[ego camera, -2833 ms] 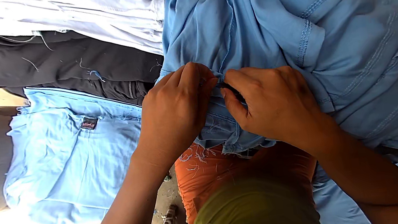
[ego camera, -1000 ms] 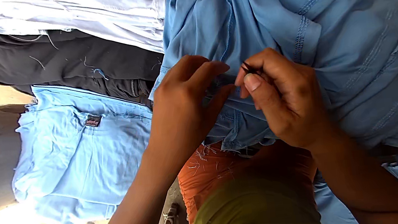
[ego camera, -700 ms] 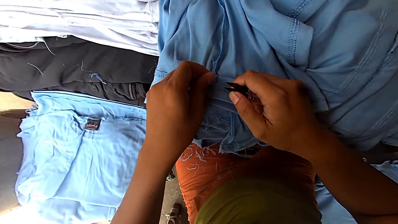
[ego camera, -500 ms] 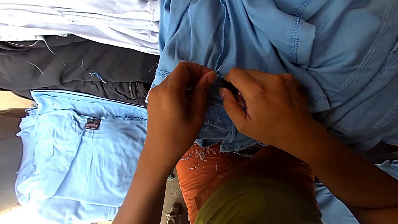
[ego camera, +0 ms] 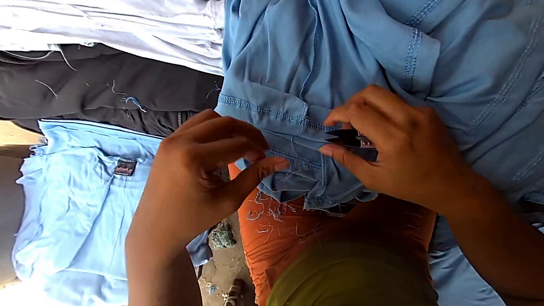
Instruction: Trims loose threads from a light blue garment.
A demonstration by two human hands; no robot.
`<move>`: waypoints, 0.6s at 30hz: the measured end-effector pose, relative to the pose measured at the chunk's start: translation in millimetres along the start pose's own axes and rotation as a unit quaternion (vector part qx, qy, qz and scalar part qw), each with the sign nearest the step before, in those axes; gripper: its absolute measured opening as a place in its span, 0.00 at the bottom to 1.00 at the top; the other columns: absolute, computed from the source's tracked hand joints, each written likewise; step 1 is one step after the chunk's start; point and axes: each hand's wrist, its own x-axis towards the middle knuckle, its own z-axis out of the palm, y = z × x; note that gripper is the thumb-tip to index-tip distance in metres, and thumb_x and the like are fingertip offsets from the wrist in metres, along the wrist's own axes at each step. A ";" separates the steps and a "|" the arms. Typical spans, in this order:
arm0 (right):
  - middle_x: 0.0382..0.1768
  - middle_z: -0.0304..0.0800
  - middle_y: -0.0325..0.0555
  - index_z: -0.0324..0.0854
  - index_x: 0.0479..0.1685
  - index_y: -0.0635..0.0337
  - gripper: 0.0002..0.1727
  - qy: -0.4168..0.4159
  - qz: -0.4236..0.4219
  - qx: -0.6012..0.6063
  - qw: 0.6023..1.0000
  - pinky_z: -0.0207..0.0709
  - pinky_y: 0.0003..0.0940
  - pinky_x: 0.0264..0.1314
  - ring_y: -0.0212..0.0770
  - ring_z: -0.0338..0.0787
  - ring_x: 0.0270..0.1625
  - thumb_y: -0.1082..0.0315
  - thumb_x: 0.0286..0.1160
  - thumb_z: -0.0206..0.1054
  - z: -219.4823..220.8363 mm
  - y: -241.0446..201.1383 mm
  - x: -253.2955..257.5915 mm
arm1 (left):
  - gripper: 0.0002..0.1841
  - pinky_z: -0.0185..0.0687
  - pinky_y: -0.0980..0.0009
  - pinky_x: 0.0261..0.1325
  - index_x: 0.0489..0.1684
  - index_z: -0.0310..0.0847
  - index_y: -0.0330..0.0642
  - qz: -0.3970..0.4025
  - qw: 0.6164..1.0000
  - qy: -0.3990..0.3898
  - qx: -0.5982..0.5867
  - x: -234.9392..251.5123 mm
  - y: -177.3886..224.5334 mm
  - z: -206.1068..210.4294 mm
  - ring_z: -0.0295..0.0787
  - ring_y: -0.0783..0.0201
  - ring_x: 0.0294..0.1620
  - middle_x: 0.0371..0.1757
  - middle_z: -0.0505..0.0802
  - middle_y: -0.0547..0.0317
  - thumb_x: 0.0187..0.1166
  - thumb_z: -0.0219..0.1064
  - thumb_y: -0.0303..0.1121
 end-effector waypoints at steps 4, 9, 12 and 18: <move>0.42 0.90 0.48 0.89 0.47 0.62 0.10 0.019 0.002 0.036 0.999 0.80 0.29 0.40 0.38 0.88 0.42 0.67 0.79 0.65 -8.9 -3.0 5.1 | 0.15 0.70 0.61 0.66 0.58 0.92 0.46 0.014 0.995 0.013 0.097 17.7 -12.4 10.7 0.82 0.54 0.63 0.62 0.92 0.54 0.80 0.70 0.42; 0.29 0.83 0.39 0.86 0.48 0.60 0.14 0.029 0.082 0.061 0.994 0.67 0.18 0.29 0.24 0.76 0.28 0.61 0.89 0.58 -17.3 2.8 14.0 | 0.11 0.69 0.58 0.60 0.48 0.90 0.39 0.013 0.995 0.036 0.093 30.0 -16.4 12.3 0.84 0.54 0.54 0.45 0.94 0.52 0.88 0.61 0.34; 0.32 0.88 0.50 0.86 0.48 0.64 0.12 0.029 0.114 -0.013 0.993 0.75 0.38 0.30 0.43 0.85 0.30 0.63 0.87 0.62 -3.9 6.3 16.4 | 0.12 0.71 0.50 0.53 0.53 0.90 0.42 -0.012 0.988 0.041 0.146 39.3 -16.7 25.3 0.83 0.45 0.51 0.47 0.91 0.47 0.87 0.61 0.35; 0.47 0.84 0.57 0.82 0.62 0.62 0.20 0.072 0.127 -0.146 0.978 0.72 0.46 0.26 0.56 0.87 0.37 0.56 0.82 0.68 -5.1 -7.9 16.3 | 0.13 0.88 0.64 0.54 0.51 0.87 0.36 -0.056 0.990 0.081 0.100 36.8 19.3 40.2 0.94 0.59 0.49 0.46 0.94 0.50 0.83 0.64 0.36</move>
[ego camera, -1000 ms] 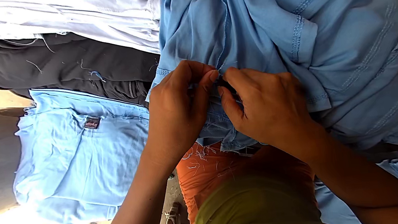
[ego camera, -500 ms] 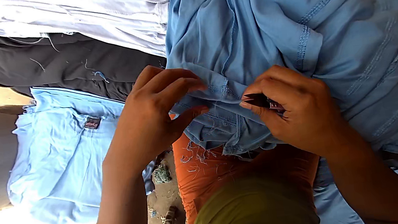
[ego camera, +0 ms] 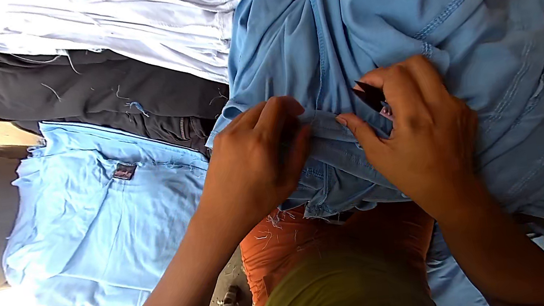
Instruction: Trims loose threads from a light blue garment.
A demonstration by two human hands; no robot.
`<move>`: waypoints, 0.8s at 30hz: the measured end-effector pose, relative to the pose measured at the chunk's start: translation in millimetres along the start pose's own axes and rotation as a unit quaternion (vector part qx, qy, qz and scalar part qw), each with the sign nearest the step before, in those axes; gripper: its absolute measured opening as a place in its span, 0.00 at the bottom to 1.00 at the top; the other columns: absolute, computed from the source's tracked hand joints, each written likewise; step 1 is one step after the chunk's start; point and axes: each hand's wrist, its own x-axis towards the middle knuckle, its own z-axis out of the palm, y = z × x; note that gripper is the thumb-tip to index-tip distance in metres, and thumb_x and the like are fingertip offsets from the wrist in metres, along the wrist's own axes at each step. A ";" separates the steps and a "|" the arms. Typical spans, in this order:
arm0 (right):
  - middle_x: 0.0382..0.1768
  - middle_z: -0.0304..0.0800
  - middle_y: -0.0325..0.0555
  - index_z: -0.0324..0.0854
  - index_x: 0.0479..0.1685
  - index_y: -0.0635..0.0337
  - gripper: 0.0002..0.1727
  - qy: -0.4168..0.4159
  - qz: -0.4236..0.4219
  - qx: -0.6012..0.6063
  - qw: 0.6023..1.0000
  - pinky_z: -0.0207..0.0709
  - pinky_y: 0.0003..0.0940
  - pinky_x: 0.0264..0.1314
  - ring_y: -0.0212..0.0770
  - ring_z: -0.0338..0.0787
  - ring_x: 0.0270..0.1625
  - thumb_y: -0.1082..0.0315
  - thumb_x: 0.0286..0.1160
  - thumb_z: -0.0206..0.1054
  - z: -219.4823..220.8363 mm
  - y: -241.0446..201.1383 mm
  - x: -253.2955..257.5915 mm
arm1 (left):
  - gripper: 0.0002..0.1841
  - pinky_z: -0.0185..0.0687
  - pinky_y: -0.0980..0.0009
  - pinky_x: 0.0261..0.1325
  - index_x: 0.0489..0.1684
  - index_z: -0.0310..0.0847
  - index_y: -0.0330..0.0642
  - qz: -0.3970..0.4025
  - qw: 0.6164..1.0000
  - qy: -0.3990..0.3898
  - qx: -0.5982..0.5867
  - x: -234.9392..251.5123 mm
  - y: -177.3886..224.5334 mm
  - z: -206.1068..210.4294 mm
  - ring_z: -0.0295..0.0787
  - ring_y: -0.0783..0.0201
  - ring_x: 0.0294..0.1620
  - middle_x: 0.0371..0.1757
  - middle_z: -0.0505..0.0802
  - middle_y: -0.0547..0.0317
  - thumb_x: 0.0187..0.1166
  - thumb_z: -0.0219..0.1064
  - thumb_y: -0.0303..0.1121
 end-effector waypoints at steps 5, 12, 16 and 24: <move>0.42 0.83 0.48 0.83 0.58 0.69 0.19 0.031 -0.090 0.188 0.977 0.69 0.23 0.34 0.34 0.79 0.39 0.62 0.82 0.59 -5.3 -12.3 -6.8 | 0.16 0.84 0.60 0.58 0.40 0.89 0.35 -0.003 1.000 -0.029 -0.009 -5.3 3.0 0.7 0.91 0.53 0.56 0.54 0.93 0.45 0.79 0.69 0.42; 0.29 0.81 0.45 0.87 0.47 0.62 0.19 -0.068 -0.056 0.116 0.989 0.64 0.35 0.23 0.40 0.78 0.26 0.56 0.84 0.56 10.4 3.6 -5.6 | 0.10 0.85 0.65 0.44 0.48 0.83 0.36 0.016 0.999 -0.012 0.037 2.1 0.4 -1.6 0.93 0.58 0.41 0.37 0.93 0.51 0.89 0.58 0.33; 0.25 0.79 0.41 0.85 0.37 0.56 0.18 -0.106 -0.060 0.087 0.989 0.62 0.36 0.19 0.40 0.80 0.23 0.54 0.82 0.56 7.7 3.1 3.4 | 0.11 0.83 0.64 0.36 0.49 0.84 0.37 0.043 0.997 0.020 0.066 7.7 0.3 3.6 0.93 0.55 0.35 0.32 0.93 0.50 0.90 0.58 0.34; 0.23 0.76 0.39 0.86 0.34 0.54 0.16 -0.110 -0.073 0.078 0.988 0.58 0.35 0.18 0.38 0.77 0.21 0.58 0.82 0.55 9.5 0.3 8.0 | 0.11 0.81 0.63 0.34 0.51 0.85 0.38 0.050 0.996 0.028 0.075 10.0 -2.1 5.2 0.93 0.54 0.33 0.30 0.93 0.50 0.90 0.59 0.34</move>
